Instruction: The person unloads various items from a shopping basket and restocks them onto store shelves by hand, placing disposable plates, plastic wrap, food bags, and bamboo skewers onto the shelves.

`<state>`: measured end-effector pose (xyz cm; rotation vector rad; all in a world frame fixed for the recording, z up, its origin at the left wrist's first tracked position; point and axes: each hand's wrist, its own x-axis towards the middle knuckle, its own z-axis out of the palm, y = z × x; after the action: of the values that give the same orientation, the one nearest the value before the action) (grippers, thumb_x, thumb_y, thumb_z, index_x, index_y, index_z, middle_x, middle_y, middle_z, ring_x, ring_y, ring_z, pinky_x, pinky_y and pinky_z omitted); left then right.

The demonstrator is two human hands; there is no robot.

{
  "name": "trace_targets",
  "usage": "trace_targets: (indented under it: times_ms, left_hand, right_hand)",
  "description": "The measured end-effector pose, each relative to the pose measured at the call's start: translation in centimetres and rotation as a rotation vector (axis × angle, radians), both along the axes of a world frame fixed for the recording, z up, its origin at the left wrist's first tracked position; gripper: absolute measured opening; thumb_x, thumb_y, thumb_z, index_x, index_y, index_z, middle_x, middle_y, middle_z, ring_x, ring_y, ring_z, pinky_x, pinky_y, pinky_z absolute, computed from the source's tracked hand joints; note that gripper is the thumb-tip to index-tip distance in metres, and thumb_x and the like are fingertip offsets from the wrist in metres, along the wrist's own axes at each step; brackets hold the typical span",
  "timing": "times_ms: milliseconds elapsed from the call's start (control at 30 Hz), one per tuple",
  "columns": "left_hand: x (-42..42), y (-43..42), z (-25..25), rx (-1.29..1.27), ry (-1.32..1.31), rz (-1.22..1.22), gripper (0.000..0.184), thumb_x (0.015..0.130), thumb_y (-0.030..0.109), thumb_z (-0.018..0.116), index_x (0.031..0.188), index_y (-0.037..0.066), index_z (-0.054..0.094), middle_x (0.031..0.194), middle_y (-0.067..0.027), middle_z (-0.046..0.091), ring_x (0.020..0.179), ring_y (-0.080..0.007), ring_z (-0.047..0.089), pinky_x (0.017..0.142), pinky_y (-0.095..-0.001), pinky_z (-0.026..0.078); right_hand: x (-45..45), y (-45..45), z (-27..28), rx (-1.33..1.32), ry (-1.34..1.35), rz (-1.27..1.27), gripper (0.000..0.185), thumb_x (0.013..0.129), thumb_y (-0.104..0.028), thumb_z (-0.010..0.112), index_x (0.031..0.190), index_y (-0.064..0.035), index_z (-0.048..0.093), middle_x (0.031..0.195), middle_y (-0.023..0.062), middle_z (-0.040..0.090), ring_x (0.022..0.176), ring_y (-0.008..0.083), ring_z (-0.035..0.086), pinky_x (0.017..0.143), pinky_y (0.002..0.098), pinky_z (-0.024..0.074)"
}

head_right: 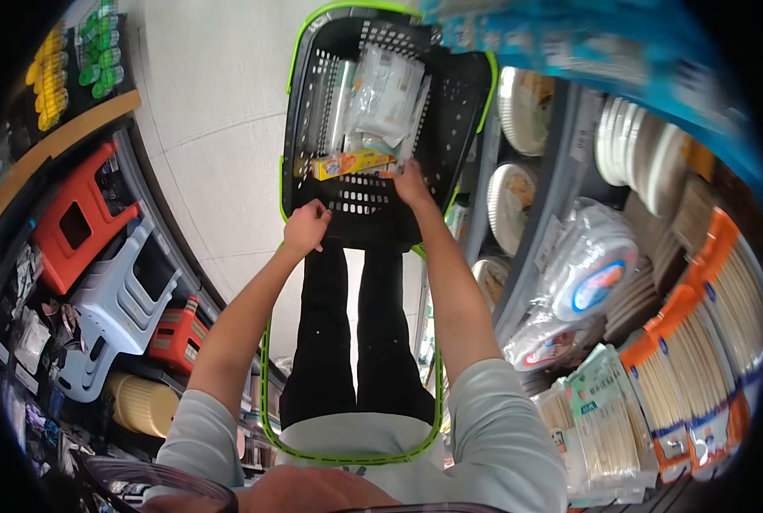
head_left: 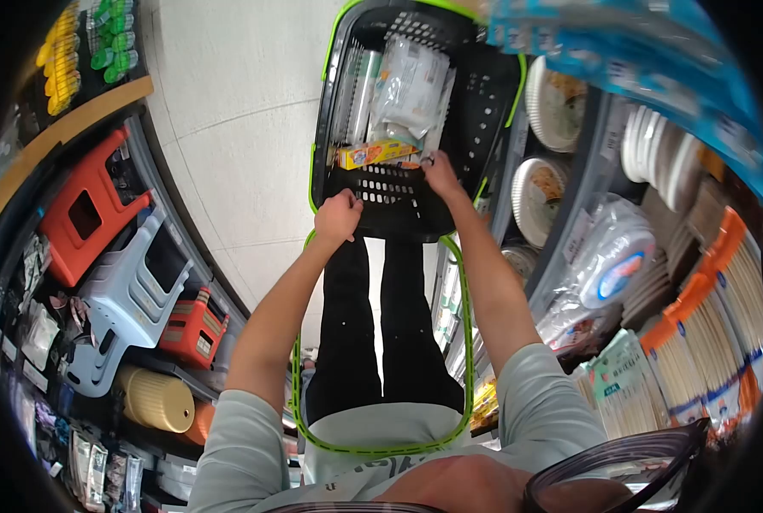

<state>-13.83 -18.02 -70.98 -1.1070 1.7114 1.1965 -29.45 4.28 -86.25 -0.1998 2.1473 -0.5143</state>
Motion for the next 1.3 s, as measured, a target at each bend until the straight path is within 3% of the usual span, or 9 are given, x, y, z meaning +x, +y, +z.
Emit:
trace_targets:
  times_ms: [100, 167, 333, 600, 767, 833, 933, 1067, 1300]
  left_hand:
    - [0.2, -0.1, 1.5, 0.003, 0.025, 0.048, 0.027, 0.09, 0.024, 0.063, 0.104, 0.001, 0.059, 0.089, -0.0212, 0.069, 0.066, -0.0328, 0.07, 0.066, -0.0418, 0.056]
    - [0.0, 0.2, 4.2, -0.075, 0.096, -0.13, 0.054, 0.083, 0.03, 0.071, 0.124, 0.004, 0.048, 0.11, -0.0253, 0.065, 0.106, -0.043, 0.062, 0.088, -0.051, 0.051]
    - [-1.7, 1.9, 15.1, -0.165, 0.647, -0.174, 0.102, 0.065, 0.021, 0.087, 0.147, 0.005, 0.029, 0.138, -0.0233, 0.045, 0.126, -0.041, 0.047, 0.101, -0.0474, 0.044]
    - [-2.6, 2.5, 35.7, -0.284, 1.092, 0.155, 0.032, 0.091, 0.003, 0.059, 0.122, -0.004, 0.06, 0.119, -0.02, 0.066, 0.105, -0.0302, 0.066, 0.093, -0.0338, 0.05]
    - [-1.6, 2.8, 42.4, 0.039, 0.94, 0.386, 0.029, 0.1, 0.015, 0.051, 0.12, -0.003, 0.062, 0.103, -0.0086, 0.068, 0.089, -0.0149, 0.064, 0.079, -0.0307, 0.053]
    - [-0.9, 3.0, 46.0, 0.137, 0.847, 0.557, 0.032, 0.102, 0.017, 0.05, 0.122, -0.005, 0.06, 0.104, -0.0084, 0.069, 0.093, -0.0163, 0.063, 0.085, -0.03, 0.05]
    - [-0.3, 3.9, 52.4, 0.164, 0.948, 0.687, 0.03, 0.103, 0.025, 0.049, 0.11, -0.001, 0.064, 0.09, -0.0034, 0.065, 0.074, -0.0071, 0.057, 0.066, -0.0243, 0.048]
    - [2.1, 5.4, 57.8, 0.211, 0.995, 0.787, 0.03, 0.104, 0.026, 0.047, 0.1, 0.0, 0.061, 0.091, -0.0043, 0.064, 0.078, -0.0093, 0.059, 0.069, -0.0265, 0.049]
    - [5.8, 9.1, 63.2, 0.237, 1.009, 0.55, 0.023, 0.097, 0.019, 0.06, 0.108, -0.001, 0.063, 0.095, -0.0042, 0.066, 0.084, -0.0094, 0.06, 0.076, -0.0272, 0.05]
  right_hand:
    - [-0.3, -1.9, 10.3, -0.212, -0.188, -0.27, 0.046, 0.093, -0.018, 0.059, 0.129, 0.0081, 0.05, 0.119, 0.0165, 0.058, 0.064, 0.0159, 0.061, 0.063, 0.0318, 0.0508]
    - [-0.3, -3.0, 17.0, -0.305, -0.209, -0.368, 0.043, 0.094, -0.017, 0.058, 0.13, 0.0054, 0.051, 0.109, 0.013, 0.062, 0.063, 0.0136, 0.06, 0.061, 0.0286, 0.0496]
    - [4.1, -5.3, 33.4, -0.497, -0.26, -0.44, 0.041, 0.097, -0.016, 0.057, 0.134, -0.0009, 0.05, 0.092, 0.0041, 0.061, 0.065, 0.0088, 0.056, 0.06, 0.024, 0.0464]
    - [10.6, -7.9, 59.1, -0.641, -0.004, -0.189, 0.055, 0.089, -0.01, 0.066, 0.138, 0.0037, 0.045, 0.139, 0.0203, 0.047, 0.071, 0.0141, 0.059, 0.066, 0.0269, 0.0507]
    - [11.4, -5.9, 64.8, -0.702, 0.423, -0.36, 0.078, 0.087, -0.006, 0.067, 0.15, -0.0003, 0.021, 0.133, 0.0166, 0.038, 0.102, 0.0194, 0.057, 0.083, 0.0301, 0.0496]
    - [11.1, -4.8, 67.9, -0.62, 0.519, -0.613, 0.077, 0.09, -0.012, 0.067, 0.151, -0.0018, 0.021, 0.136, 0.0157, 0.037, 0.113, 0.0214, 0.051, 0.09, 0.033, 0.0467]
    - [10.6, -2.3, 68.9, -0.831, 0.342, -1.213, 0.064, 0.097, -0.023, 0.061, 0.148, -0.0057, 0.027, 0.14, 0.0127, 0.039, 0.119, 0.0215, 0.049, 0.099, 0.0378, 0.0415]
    - [8.8, 1.9, 73.3, -1.263, -0.338, -1.119, 0.042, 0.098, -0.019, 0.059, 0.136, -0.0069, 0.045, 0.122, 0.0039, 0.06, 0.117, 0.0174, 0.055, 0.104, 0.0398, 0.0423]
    - [9.5, 5.6, 80.4, -1.256, -0.106, -0.818, 0.034, 0.095, -0.014, 0.063, 0.126, -0.0008, 0.055, 0.122, 0.0063, 0.063, 0.111, 0.0149, 0.06, 0.098, 0.0317, 0.046]
